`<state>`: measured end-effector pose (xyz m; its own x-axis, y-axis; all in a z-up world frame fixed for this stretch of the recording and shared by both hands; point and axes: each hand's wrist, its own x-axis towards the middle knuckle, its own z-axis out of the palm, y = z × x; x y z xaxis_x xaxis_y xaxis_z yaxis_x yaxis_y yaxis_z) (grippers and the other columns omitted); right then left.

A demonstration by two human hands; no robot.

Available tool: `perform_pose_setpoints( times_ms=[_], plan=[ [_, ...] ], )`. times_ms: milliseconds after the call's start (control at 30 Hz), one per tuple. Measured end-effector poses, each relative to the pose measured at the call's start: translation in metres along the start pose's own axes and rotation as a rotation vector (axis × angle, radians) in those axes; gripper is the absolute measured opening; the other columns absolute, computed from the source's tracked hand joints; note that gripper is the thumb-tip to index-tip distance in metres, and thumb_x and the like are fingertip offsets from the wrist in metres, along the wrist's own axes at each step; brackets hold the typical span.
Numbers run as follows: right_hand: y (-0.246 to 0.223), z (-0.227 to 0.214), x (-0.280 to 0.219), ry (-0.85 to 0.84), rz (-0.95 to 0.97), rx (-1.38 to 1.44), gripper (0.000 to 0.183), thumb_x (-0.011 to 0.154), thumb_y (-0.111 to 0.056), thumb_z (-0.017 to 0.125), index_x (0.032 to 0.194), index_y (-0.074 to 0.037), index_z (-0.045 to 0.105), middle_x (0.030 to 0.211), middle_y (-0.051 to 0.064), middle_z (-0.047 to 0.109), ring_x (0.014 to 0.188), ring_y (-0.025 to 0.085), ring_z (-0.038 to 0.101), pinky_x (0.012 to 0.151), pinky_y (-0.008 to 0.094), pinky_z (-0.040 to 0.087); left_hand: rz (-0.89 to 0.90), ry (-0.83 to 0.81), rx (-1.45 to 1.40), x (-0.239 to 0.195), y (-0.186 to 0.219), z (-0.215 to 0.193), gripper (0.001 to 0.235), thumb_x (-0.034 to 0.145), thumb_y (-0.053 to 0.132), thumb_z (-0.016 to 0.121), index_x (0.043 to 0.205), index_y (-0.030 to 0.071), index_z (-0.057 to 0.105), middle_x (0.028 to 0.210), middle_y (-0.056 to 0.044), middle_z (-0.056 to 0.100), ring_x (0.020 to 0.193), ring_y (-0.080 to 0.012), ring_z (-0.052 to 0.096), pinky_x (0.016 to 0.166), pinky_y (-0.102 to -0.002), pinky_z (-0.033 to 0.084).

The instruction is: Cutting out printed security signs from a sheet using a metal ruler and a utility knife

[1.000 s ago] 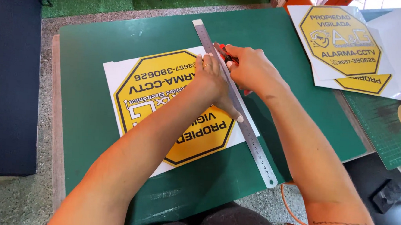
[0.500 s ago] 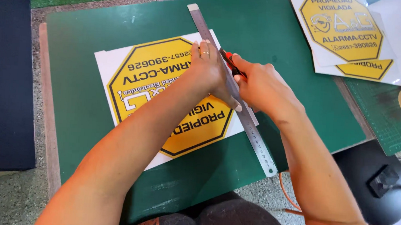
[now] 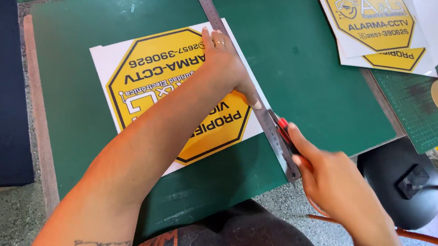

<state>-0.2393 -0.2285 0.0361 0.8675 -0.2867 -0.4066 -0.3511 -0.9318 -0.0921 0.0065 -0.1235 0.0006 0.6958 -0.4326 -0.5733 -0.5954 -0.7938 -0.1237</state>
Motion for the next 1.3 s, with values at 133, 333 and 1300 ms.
perform_pose_setpoints(
  times_ms=[133,333,1300],
  plan=[
    [0.023,0.021,-0.026,-0.004,0.047,-0.084,0.07,0.097,-0.035,0.051,0.163,-0.043,0.029,0.064,0.017,0.07,0.061,0.039,0.067,0.064,0.044,0.048,-0.025,-0.055,0.051,0.0,0.004,-0.003,0.143,0.063,0.101,0.067,0.162,0.009,0.022,0.17,-0.037,0.003,0.158,-0.0504,-0.011,0.114,-0.072,-0.014],
    [0.035,0.009,-0.026,-0.039,0.061,-0.209,0.076,0.094,-0.043,0.054,0.163,-0.052,0.023,0.083,0.013,0.077,0.075,0.039,0.075,0.071,0.05,0.053,-0.009,0.005,-0.09,-0.014,-0.003,0.001,0.155,0.056,0.096,0.074,0.165,0.007,0.009,0.171,-0.031,-0.006,0.158,-0.043,-0.016,0.116,-0.069,-0.016],
    [-0.092,-0.05,0.19,0.222,-0.231,0.376,0.046,0.102,-0.021,0.048,0.146,-0.028,0.059,0.101,0.022,0.076,0.064,0.033,0.075,0.06,0.039,0.066,-0.287,0.347,0.006,0.027,0.022,0.045,0.162,0.042,0.098,0.072,0.162,0.007,0.015,0.17,-0.014,0.012,0.157,-0.0369,0.003,0.124,-0.06,-0.004]
  ],
)
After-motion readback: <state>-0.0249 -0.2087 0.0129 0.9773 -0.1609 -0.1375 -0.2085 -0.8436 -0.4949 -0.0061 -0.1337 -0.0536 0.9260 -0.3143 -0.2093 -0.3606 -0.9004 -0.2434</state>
